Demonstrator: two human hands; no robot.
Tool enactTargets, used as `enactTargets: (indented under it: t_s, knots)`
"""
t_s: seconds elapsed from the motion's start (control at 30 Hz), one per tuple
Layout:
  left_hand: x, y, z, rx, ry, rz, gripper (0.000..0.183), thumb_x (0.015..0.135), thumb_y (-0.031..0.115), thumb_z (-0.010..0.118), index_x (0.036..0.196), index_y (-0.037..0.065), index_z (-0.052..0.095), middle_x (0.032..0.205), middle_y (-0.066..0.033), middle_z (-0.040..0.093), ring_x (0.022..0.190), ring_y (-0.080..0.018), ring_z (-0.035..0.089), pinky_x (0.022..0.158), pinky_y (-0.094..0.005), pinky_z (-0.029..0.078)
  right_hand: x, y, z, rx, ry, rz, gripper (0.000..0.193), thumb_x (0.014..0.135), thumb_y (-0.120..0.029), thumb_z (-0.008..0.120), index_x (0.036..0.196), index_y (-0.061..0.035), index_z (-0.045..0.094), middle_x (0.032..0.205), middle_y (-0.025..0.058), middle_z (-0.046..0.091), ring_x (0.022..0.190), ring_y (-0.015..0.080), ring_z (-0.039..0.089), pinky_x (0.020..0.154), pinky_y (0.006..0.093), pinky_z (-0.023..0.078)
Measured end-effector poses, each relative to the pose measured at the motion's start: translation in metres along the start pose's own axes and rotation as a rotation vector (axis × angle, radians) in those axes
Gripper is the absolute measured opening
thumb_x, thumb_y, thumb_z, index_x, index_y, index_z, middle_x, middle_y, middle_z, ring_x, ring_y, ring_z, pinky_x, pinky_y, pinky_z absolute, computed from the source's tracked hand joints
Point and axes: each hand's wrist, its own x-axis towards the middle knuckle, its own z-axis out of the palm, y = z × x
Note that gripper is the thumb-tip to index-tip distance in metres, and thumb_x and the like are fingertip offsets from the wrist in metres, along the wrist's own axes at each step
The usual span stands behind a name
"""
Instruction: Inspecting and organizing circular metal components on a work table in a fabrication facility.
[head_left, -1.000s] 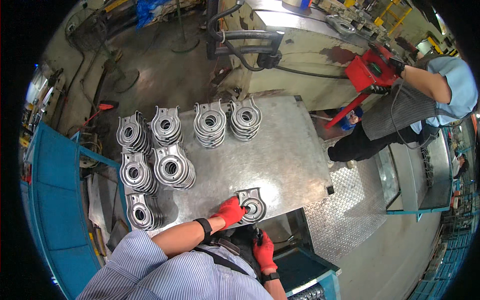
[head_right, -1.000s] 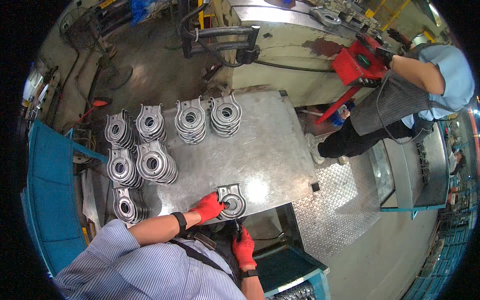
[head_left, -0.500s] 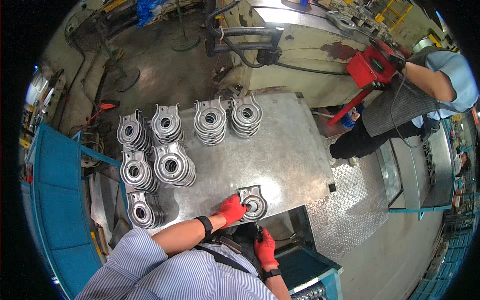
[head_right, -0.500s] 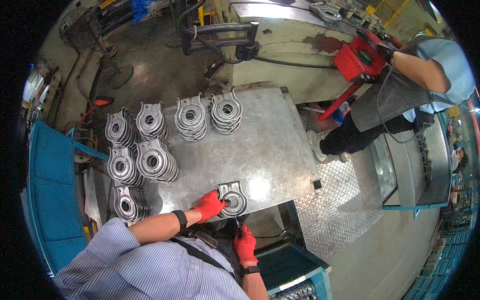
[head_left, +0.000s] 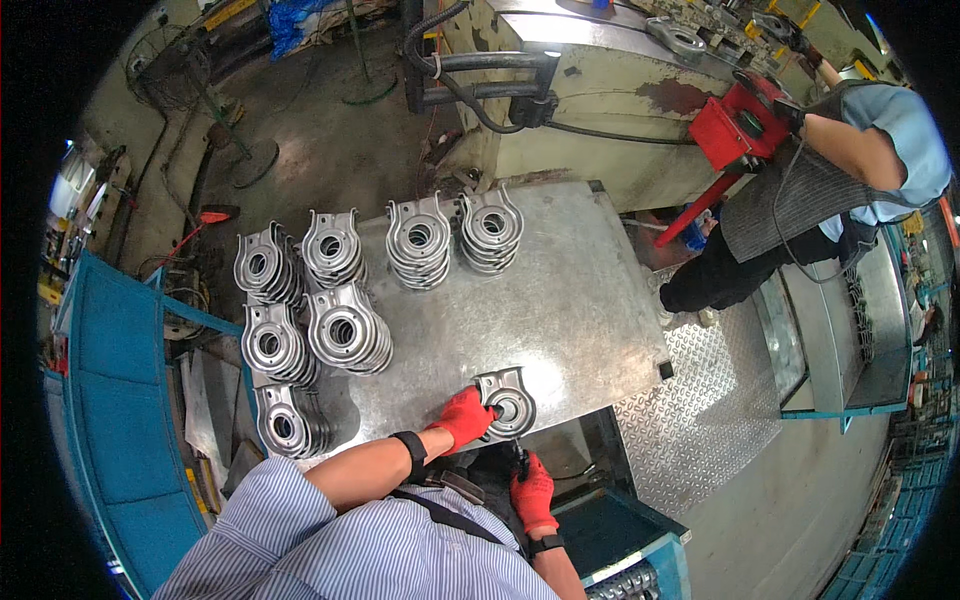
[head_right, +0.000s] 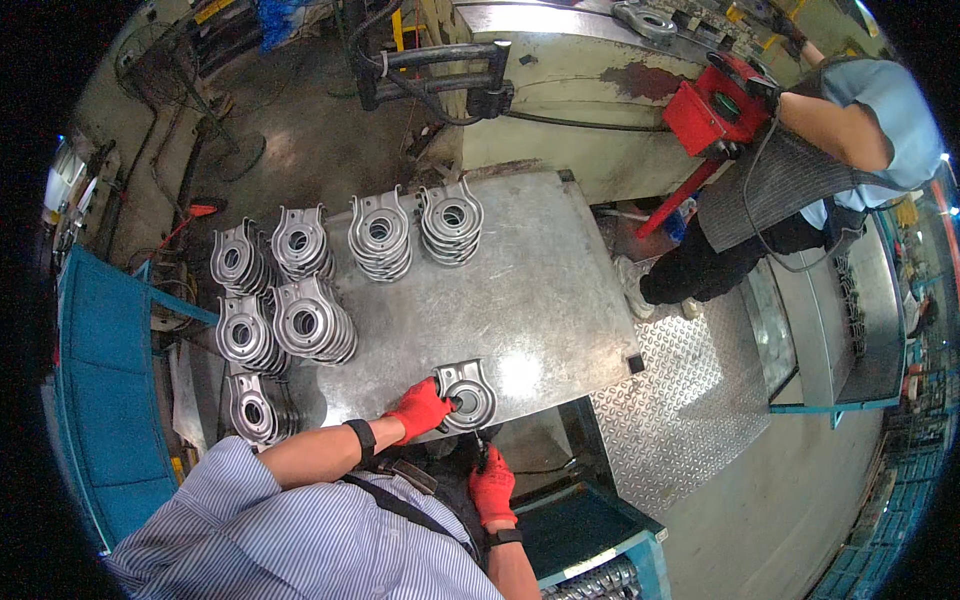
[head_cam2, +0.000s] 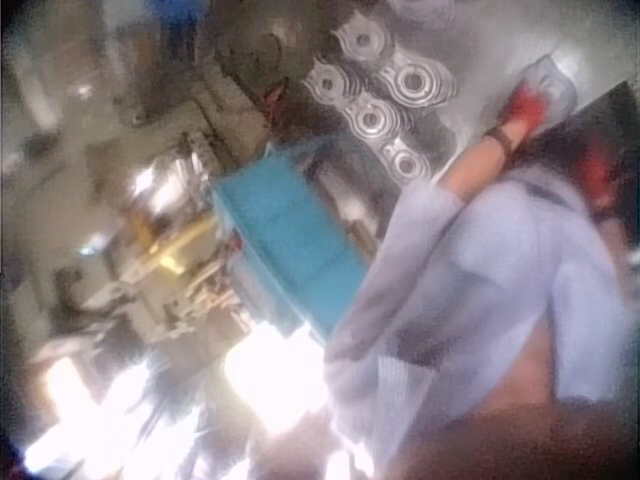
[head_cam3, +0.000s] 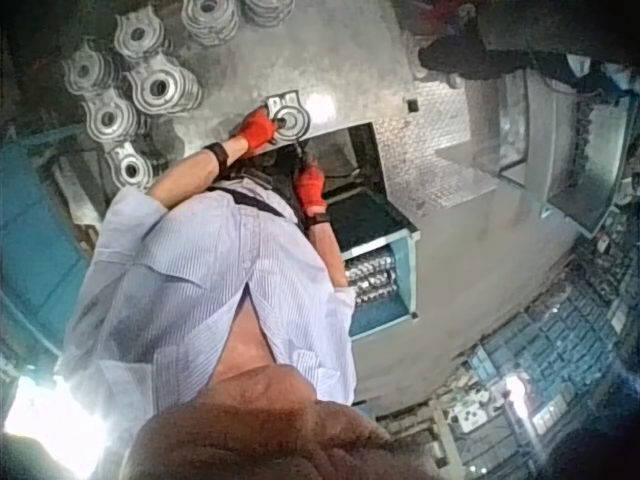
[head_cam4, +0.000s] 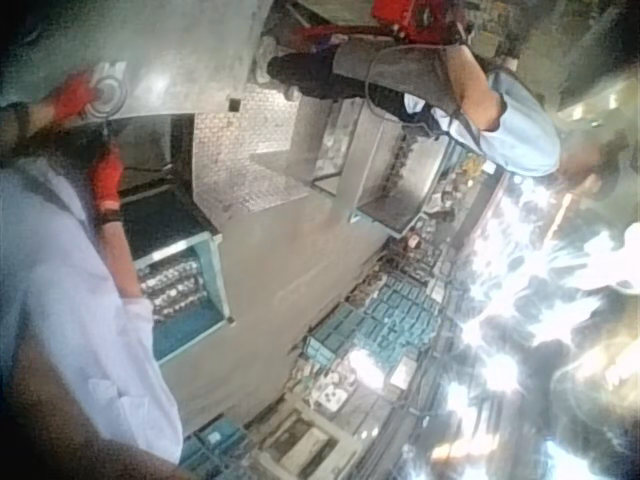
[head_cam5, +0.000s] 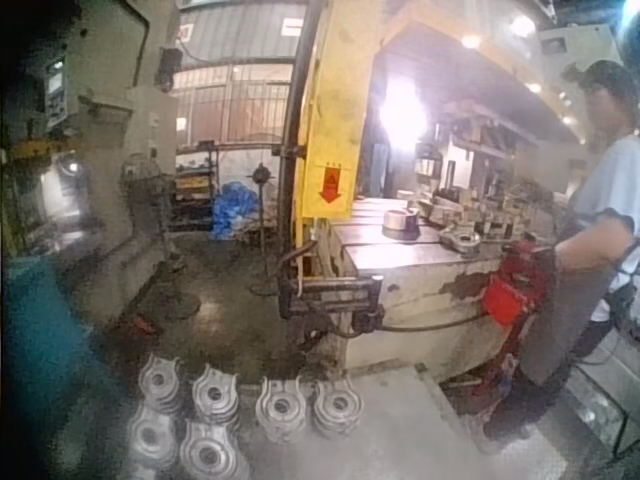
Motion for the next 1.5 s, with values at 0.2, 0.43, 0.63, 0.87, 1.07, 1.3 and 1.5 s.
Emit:
enactTargets:
  t_s: [0.2, 0.43, 0.63, 0.87, 1.07, 1.3, 1.5]
  knots:
    - [0.003, -0.006, 0.001, -0.084, -0.045, 0.033, 0.044, 0.076, 0.030, 0.071, 0.103, -0.001, 0.057, 0.102, -0.0250, 0.061, 0.100, -0.0401, 0.058, 0.081, -0.0444, 0.047, -0.001, -0.003, 0.000, -0.046, -0.004, 0.035, 0.038, 0.075, -0.010, 0.063, 0.113, -0.0069, 0.055, 0.096, 0.0202, 0.063, 0.091, 0.0387, 0.060, 0.077, 0.0441, 0.049]
    - [0.005, -0.008, 0.006, 0.007, 0.011, 0.038, 0.044, 0.075, 0.032, 0.072, 0.100, -0.001, 0.058, 0.099, -0.0249, 0.061, 0.097, -0.0395, 0.058, 0.080, -0.0441, 0.047, -0.002, 0.001, 0.001, -0.027, -0.021, -0.006, 0.040, 0.075, -0.011, 0.063, 0.114, -0.0073, 0.054, 0.096, 0.0204, 0.062, 0.089, 0.0389, 0.060, 0.074, 0.0452, 0.048]
    - [0.003, -0.002, 0.003, 0.002, -0.014, 0.009, 0.047, 0.074, 0.033, 0.072, 0.101, -0.002, 0.057, 0.100, -0.0254, 0.061, 0.098, -0.0398, 0.058, 0.080, -0.0440, 0.047, -0.002, -0.003, -0.001, -0.066, -0.025, 0.023, 0.041, 0.076, -0.012, 0.063, 0.115, -0.0071, 0.053, 0.097, 0.0198, 0.063, 0.090, 0.0387, 0.060, 0.075, 0.0451, 0.048]
    - [0.007, -0.009, 0.006, 0.038, -0.001, 0.036, 0.046, 0.075, 0.033, 0.071, 0.102, -0.002, 0.057, 0.100, -0.0257, 0.061, 0.099, -0.0402, 0.058, 0.081, -0.0442, 0.047, -0.002, -0.005, -0.002, -0.084, -0.041, 0.043, 0.043, 0.076, -0.012, 0.063, 0.117, -0.0070, 0.053, 0.098, 0.0198, 0.063, 0.092, 0.0384, 0.060, 0.077, 0.0450, 0.048]
    - [0.009, -0.013, 0.009, 0.019, -0.003, 0.039, 0.046, 0.075, 0.033, 0.071, 0.101, -0.002, 0.057, 0.100, -0.0257, 0.061, 0.099, -0.0401, 0.058, 0.082, -0.0442, 0.046, -0.002, -0.010, -0.012, 0.055, 0.240, -0.035, 0.041, 0.076, -0.002, 0.060, 0.116, -0.0044, 0.054, 0.097, 0.0180, 0.063, 0.089, 0.0344, 0.062, 0.078, 0.0392, 0.049]
    - [0.010, -0.020, 0.013, -0.380, -0.123, 0.014, 0.027, 0.079, 0.011, 0.067, 0.104, 0.002, 0.062, 0.082, -0.0097, 0.066, 0.063, -0.0149, 0.064, 0.051, -0.0310, 0.051, -0.006, -0.004, -0.007, 0.220, 0.186, 0.022, 0.035, 0.079, -0.001, 0.057, 0.114, -0.0032, 0.057, 0.099, 0.0169, 0.064, 0.091, 0.0311, 0.063, 0.081, 0.0358, 0.048]
    - [-0.009, 0.012, -0.010, -0.236, -0.045, 0.039, 0.032, 0.076, 0.018, 0.071, 0.102, 0.002, 0.063, 0.088, -0.0151, 0.068, 0.077, -0.0229, 0.067, 0.067, -0.0358, 0.051, -0.004, -0.008, -0.007, 0.147, 0.069, -0.008, 0.039, 0.078, -0.006, 0.061, 0.116, -0.0038, 0.055, 0.101, 0.0198, 0.063, 0.095, 0.0351, 0.061, 0.083, 0.0396, 0.048]
